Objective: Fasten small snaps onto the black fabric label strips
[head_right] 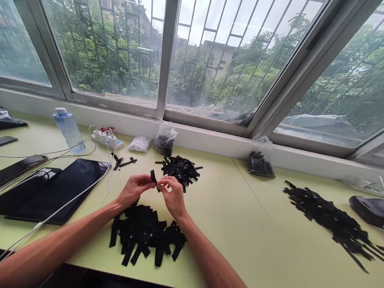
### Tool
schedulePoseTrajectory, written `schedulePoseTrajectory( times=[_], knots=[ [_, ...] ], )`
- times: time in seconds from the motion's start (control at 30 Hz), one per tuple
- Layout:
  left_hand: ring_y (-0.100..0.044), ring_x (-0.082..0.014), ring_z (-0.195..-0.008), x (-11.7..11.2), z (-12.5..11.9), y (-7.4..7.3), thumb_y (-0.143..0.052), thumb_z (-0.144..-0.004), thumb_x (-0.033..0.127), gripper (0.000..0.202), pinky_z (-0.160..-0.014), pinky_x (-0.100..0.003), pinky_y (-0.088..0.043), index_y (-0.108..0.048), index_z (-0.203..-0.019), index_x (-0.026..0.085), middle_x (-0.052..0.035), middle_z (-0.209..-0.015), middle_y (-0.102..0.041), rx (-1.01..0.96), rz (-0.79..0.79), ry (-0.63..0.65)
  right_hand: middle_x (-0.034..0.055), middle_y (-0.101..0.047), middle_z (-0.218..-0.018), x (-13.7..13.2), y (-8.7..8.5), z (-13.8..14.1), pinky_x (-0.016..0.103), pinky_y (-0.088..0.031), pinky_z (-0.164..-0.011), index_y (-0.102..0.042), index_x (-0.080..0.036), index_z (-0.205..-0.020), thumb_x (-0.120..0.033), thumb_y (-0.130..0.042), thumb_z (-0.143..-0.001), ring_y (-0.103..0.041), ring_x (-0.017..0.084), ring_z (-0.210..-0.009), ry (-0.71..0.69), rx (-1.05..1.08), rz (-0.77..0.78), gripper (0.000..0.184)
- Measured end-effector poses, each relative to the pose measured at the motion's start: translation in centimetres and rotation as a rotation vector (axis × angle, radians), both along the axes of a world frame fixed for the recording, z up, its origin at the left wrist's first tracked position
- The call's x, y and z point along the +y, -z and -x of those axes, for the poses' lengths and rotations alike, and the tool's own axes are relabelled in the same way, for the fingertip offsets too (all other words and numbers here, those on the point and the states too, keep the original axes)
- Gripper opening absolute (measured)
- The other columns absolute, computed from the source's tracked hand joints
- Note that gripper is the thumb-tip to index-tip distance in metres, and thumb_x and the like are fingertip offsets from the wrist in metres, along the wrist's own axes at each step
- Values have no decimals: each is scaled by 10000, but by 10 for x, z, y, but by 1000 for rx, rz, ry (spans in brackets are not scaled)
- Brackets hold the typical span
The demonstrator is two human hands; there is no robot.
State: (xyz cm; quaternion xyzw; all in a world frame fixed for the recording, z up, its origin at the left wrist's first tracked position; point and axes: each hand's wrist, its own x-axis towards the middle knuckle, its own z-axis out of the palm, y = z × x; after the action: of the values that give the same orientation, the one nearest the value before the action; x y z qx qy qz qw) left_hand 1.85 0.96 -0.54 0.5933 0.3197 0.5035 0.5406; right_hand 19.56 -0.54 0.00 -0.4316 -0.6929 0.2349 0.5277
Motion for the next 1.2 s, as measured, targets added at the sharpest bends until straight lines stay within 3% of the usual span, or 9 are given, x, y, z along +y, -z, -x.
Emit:
schedulePoseTrajectory(
  times=[0.37, 0.5, 0.7, 0.8, 0.9, 1.03, 1.2],
  knots=[
    [-715, -256, -931, 2, 3, 3, -745, -825, 379, 277, -903, -385, -562, -762, -991, 158, -89, -977, -774, 91, -54, 13, 18, -718, -815, -3, 5, 3, 329, -481, -704, -701, -221, -839, -294, -704, -858, -608, 183, -719, 78, 32, 76, 76],
    [-715, -259, -915, 3, 4, 7, -735, -828, 403, 295, -892, -395, -569, -762, -992, 160, -90, -957, -774, 129, -68, -8, 16, -713, -819, -3, 9, 5, 315, -482, -664, -702, -224, -923, -280, -677, -872, -587, 173, -678, 93, 4, 94, 80],
    [-729, -234, -849, 2, 4, 3, -737, -830, 386, 276, -852, -375, -584, -740, -978, 152, -81, -894, -771, 83, -50, -25, 29, -685, -801, -4, 6, 6, 320, -480, -672, -693, -223, -823, -273, -629, -913, -575, 181, -704, 93, -65, -8, 122],
    [-738, -227, -851, 3, 7, -4, -633, -916, 394, 308, -843, -391, -591, -683, -1113, 162, -84, -956, -756, 28, -49, -51, 28, -674, -814, -4, 2, 2, 320, -479, -661, -671, -230, -844, -240, -609, -934, -566, 182, -718, 97, -86, -72, 109],
    [-716, -211, -861, 7, 12, -7, -570, -956, 372, 277, -838, -373, -569, -678, -1145, 200, -80, -1006, -736, 220, -179, -137, 45, -676, -841, -2, 2, -4, 348, -496, -710, -671, -239, -879, -224, -559, -967, -583, 202, -780, 76, -199, -198, 143],
    [-658, -230, -914, 16, 18, 0, -613, -917, 297, 161, -848, -354, -507, -757, -926, 225, -76, -947, -726, 653, -421, -129, 52, -695, -884, 1, 5, -13, 374, -507, -769, -694, -257, -932, -225, -519, -995, -588, 210, -830, 29, -396, -334, 189],
    [-639, -219, -851, 24, 17, 11, -640, -869, 234, 128, -765, -317, -471, -768, -871, 220, -72, -905, -696, 807, -440, -119, 38, -703, -890, 3, 9, -16, 358, -483, -749, -706, -275, -941, -154, -479, -999, -560, 195, -792, 17, -540, -404, 264]
  ],
)
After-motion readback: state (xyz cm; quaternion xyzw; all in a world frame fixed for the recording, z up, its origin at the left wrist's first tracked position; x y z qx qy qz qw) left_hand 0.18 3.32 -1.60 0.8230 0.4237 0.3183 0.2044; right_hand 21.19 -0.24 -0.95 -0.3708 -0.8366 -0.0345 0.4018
